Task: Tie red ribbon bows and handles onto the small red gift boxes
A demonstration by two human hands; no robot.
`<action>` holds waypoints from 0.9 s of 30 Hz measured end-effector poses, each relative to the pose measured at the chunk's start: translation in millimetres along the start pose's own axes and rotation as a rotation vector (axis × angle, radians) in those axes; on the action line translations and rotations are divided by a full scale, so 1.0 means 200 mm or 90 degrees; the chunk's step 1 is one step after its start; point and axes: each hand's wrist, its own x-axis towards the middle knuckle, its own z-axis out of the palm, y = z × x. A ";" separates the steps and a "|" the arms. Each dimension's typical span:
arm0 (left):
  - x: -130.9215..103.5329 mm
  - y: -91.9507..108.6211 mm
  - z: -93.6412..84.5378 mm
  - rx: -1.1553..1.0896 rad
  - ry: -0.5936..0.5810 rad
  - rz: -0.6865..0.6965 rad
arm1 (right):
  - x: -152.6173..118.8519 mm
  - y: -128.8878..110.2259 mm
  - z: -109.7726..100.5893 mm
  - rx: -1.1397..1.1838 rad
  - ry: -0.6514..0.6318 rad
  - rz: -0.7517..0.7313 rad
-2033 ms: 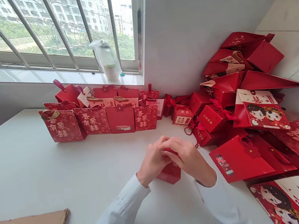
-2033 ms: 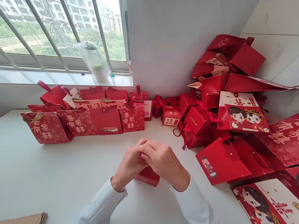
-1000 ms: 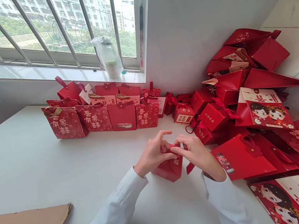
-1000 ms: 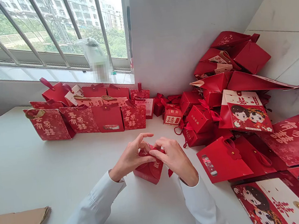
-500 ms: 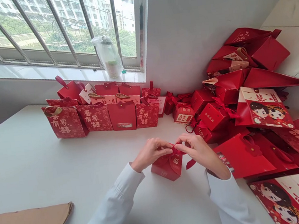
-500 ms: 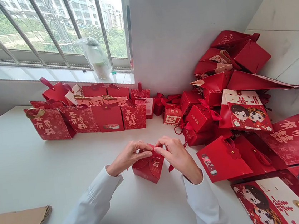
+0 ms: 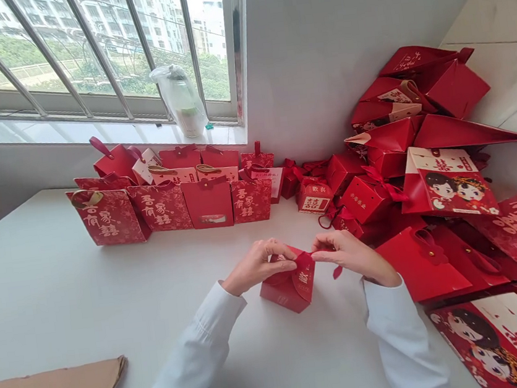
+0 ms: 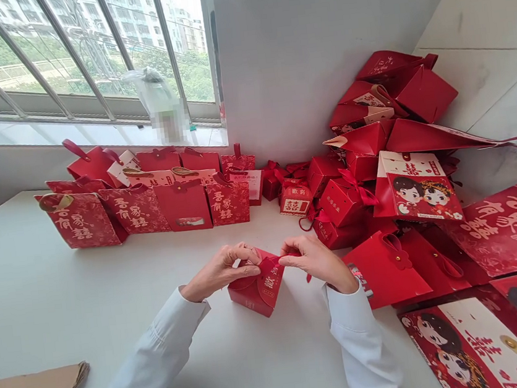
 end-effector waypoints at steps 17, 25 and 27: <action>-0.03 0.08 0.13 0.006 0.132 -0.057 | -0.01 -0.14 0.20 -0.436 0.363 -0.306; -0.03 0.09 0.16 0.026 0.215 -0.081 | -0.15 -0.08 0.36 -0.534 0.508 -0.380; -0.03 0.08 0.15 0.013 0.225 -0.090 | -0.16 -0.04 0.40 -0.506 0.517 -0.367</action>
